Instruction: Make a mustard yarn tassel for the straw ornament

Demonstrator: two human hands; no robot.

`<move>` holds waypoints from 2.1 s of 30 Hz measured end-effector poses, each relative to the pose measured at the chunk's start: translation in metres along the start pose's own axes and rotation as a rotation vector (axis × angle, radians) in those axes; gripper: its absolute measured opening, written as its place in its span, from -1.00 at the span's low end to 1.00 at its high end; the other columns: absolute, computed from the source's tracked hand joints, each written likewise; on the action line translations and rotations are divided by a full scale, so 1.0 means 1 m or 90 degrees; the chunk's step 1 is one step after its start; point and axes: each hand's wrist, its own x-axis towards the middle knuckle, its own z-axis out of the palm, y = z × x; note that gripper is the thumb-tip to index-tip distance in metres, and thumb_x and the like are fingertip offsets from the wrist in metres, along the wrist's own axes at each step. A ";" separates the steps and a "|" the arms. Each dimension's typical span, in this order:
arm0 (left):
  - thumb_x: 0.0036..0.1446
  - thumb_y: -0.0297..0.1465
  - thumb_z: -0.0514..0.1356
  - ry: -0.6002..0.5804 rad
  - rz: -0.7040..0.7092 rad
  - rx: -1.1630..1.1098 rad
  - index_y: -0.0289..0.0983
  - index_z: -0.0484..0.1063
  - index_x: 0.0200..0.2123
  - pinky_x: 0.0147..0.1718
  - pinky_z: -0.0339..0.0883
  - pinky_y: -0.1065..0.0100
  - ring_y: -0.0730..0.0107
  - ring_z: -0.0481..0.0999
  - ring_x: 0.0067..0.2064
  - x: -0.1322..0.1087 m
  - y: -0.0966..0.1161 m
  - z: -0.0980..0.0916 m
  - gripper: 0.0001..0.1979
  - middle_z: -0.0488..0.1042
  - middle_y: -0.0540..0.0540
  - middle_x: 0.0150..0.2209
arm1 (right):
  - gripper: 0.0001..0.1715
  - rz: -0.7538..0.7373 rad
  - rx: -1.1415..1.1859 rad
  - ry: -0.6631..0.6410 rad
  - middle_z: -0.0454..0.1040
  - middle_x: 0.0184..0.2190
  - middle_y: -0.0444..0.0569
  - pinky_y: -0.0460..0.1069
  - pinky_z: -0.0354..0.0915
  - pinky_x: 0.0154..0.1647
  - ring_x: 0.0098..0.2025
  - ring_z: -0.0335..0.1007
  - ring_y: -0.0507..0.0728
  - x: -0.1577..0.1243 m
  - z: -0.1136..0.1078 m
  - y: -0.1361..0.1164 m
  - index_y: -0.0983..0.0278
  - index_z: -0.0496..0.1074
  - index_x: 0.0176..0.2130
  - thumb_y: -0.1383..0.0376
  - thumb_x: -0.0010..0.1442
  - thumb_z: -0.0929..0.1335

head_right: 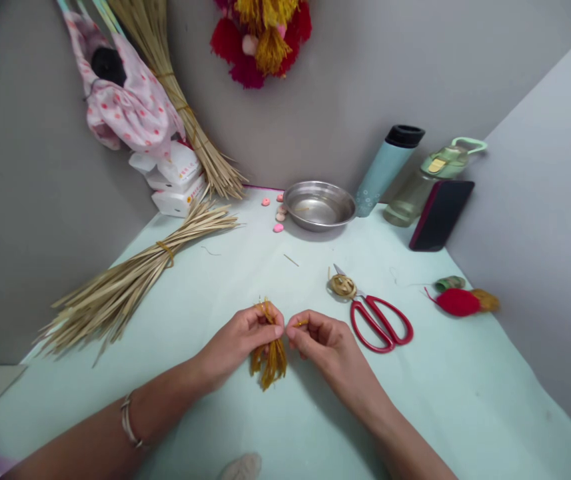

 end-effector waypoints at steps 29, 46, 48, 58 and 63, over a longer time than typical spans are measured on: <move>-0.04 -0.31 0.35 -0.030 -0.004 -0.131 -0.28 0.32 -0.26 -0.28 0.21 0.44 0.49 0.40 -0.29 -0.001 0.000 0.001 -0.67 0.37 -0.03 -0.31 | -0.77 -0.033 0.107 0.054 0.28 -0.55 -0.16 -0.05 0.05 -0.44 -0.48 0.10 0.02 0.003 0.003 0.005 0.26 0.40 -0.39 0.15 0.15 0.40; 0.02 -0.27 0.29 0.012 -0.001 -0.087 -0.28 0.33 -0.36 -0.36 0.15 0.45 0.52 0.30 -0.41 -0.002 0.001 0.002 -0.76 0.34 0.02 -0.45 | -0.50 -0.039 -0.089 -0.005 0.21 -0.58 -0.16 -0.04 0.03 -0.45 -0.49 0.10 0.05 0.000 0.001 0.001 0.26 0.33 -0.46 -0.03 0.30 0.20; 0.03 -0.26 0.28 0.012 0.002 -0.083 -0.28 0.33 -0.36 -0.36 0.15 0.46 0.52 0.30 -0.41 -0.002 0.001 0.002 -0.76 0.34 0.01 -0.46 | -0.51 -0.039 -0.091 0.003 0.20 -0.58 -0.16 -0.04 0.01 -0.46 -0.50 0.07 0.04 -0.001 0.002 0.000 0.26 0.32 -0.49 -0.03 0.28 0.24; 0.08 -0.27 0.25 0.029 -0.007 -0.100 -0.29 0.34 -0.35 -0.40 0.15 0.48 0.56 0.28 -0.44 -0.002 0.004 0.005 -0.79 0.32 0.03 -0.45 | -0.69 -0.031 -0.007 0.041 0.26 -0.50 -0.16 -0.04 0.05 -0.43 -0.45 0.09 0.04 0.000 0.001 0.005 0.24 0.42 -0.36 0.05 0.21 0.34; 0.07 -0.28 0.26 0.018 -0.006 -0.092 -0.30 0.35 -0.32 -0.39 0.17 0.47 0.55 0.30 -0.43 -0.001 0.002 0.003 -0.79 0.31 0.03 -0.46 | -0.69 -0.014 0.028 0.034 0.27 -0.50 -0.15 -0.04 0.02 -0.42 -0.44 0.10 0.04 0.000 0.002 0.006 0.25 0.41 -0.35 0.05 0.18 0.36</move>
